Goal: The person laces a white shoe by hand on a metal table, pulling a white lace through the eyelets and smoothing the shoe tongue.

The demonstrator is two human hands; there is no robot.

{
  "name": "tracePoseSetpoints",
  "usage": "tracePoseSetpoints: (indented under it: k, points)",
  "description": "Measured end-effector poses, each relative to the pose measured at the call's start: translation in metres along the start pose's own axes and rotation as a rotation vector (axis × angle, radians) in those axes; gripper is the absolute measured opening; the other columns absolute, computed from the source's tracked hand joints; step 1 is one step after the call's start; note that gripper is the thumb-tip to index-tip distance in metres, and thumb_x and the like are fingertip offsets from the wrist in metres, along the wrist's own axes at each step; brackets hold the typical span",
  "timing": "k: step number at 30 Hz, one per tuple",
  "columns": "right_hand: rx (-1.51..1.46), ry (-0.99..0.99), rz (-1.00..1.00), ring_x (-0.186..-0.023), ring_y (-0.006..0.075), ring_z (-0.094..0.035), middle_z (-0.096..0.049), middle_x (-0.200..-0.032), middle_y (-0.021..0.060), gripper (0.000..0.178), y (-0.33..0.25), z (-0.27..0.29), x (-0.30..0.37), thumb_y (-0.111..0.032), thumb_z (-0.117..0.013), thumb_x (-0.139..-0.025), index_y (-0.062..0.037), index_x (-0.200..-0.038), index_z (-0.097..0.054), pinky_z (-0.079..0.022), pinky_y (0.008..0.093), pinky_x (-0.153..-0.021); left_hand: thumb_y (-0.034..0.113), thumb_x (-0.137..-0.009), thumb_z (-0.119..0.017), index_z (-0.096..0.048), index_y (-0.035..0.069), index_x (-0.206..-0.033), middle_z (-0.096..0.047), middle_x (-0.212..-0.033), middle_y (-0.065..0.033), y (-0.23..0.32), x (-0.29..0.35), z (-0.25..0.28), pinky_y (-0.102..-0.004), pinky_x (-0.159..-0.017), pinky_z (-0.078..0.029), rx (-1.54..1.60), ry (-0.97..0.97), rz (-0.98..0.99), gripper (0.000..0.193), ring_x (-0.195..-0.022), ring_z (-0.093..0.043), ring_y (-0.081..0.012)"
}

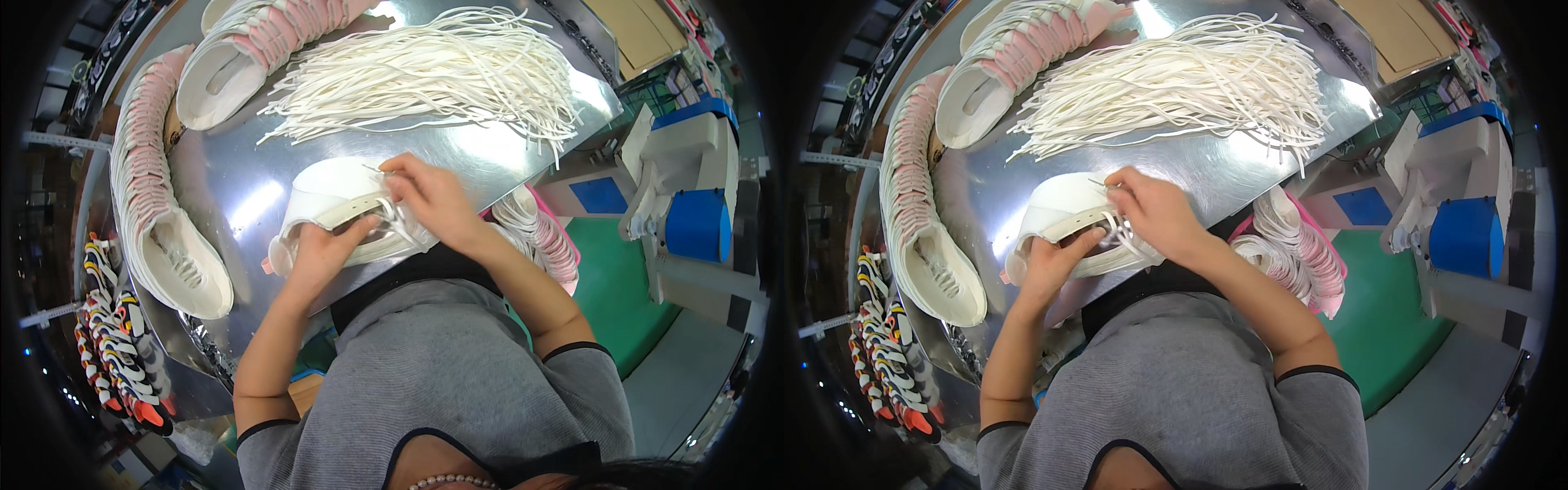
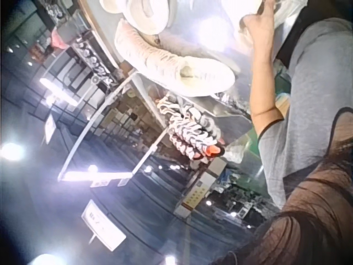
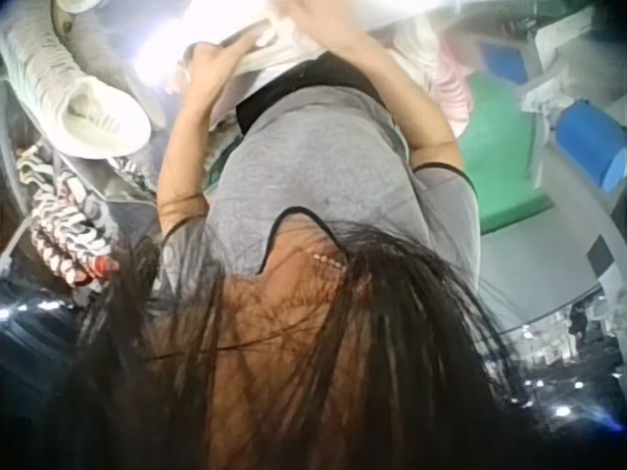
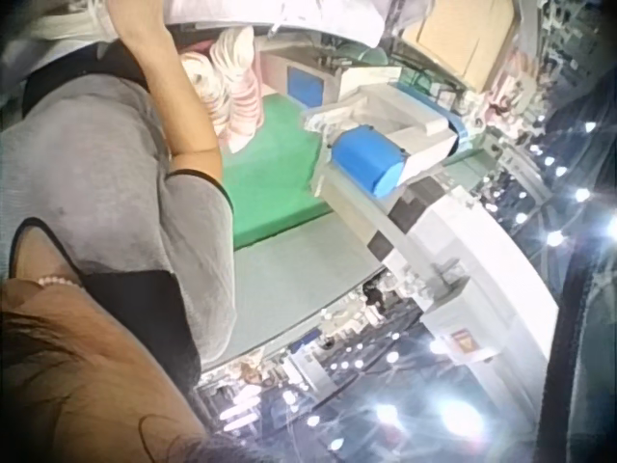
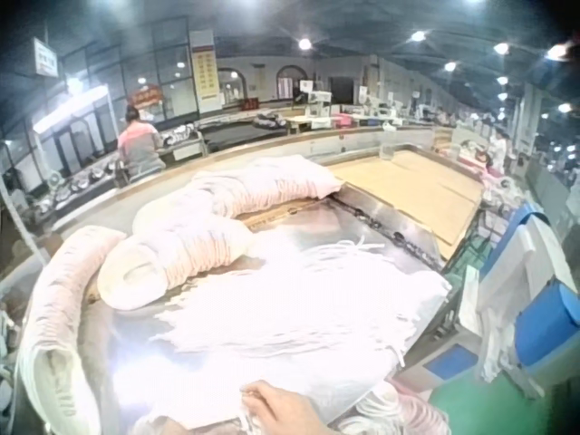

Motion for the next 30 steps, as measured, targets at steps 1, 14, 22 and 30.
tracePoseSetpoints:
  k: [1, 14, 22, 30]
  points:
    - [0.001, -0.01, 0.008, -0.075, 0.0243, -0.069, -0.069, -0.084, 0.0138, 0.019, 0.003, -0.01, 0.0, -0.014, -0.059, -0.098, -0.0028, -0.113, -0.062, -0.052, 0.033, -0.069, 0.009, -0.087, -0.075, -0.066, -0.001, -0.119, -0.07, -0.11, -0.0081, -0.004, -0.002, -0.001, -0.0288, -0.084, -0.053, -0.005, 0.001, 0.003, 0.035, -0.097, -0.066, -0.0153]
    - [0.228, 0.211, -0.008, -0.081, 0.0383, -0.067, -0.069, -0.089, 0.0183, 0.019, 0.01, -0.013, -0.001, -0.021, -0.055, -0.099, -0.005, -0.109, -0.059, -0.052, 0.0479, -0.07, 0.0, -0.083, -0.069, -0.061, 0.008, -0.095, -0.061, -0.093, -0.0036, 0.101, 0.092, 0.091, -0.0289, -0.074, -0.05, 1.155, -0.069, -0.283, 0.017, -0.081, -0.056, -0.0142]
    - [-0.004, 0.221, -0.027, -0.077, 0.0367, -0.068, -0.07, -0.084, 0.0166, 0.02, 0.012, -0.01, -0.007, -0.021, -0.057, -0.098, -0.0064, -0.112, -0.06, -0.052, 0.0448, -0.068, 0.001, -0.078, -0.075, -0.066, 0.005, -0.09, -0.06, -0.1, -0.0105, 0.068, 0.071, -0.009, -0.0383, -0.083, -0.046, -0.758, 0.141, -0.621, 0.015, -0.096, -0.057, -0.0294]
    - [-0.233, 0.037, 0.009, -0.077, 0.0314, -0.071, -0.071, -0.089, 0.0171, 0.022, -0.02, -0.004, 0.061, -0.013, -0.061, -0.097, -0.0021, -0.116, -0.058, -0.054, 0.0368, -0.068, 0.004, -0.077, -0.077, -0.064, 0.005, -0.094, -0.06, -0.099, -0.0116, 0.043, 0.064, -0.014, -0.0414, -0.083, -0.044, -0.814, 0.346, -0.612, 0.022, -0.097, -0.055, -0.0317]
Point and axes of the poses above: each hand's wrist, its own x-axis away from the middle knuckle, its own z-axis out of the back of the hand, y = z × x, the point moved 8 cm from there along -x, towards the middle knuckle
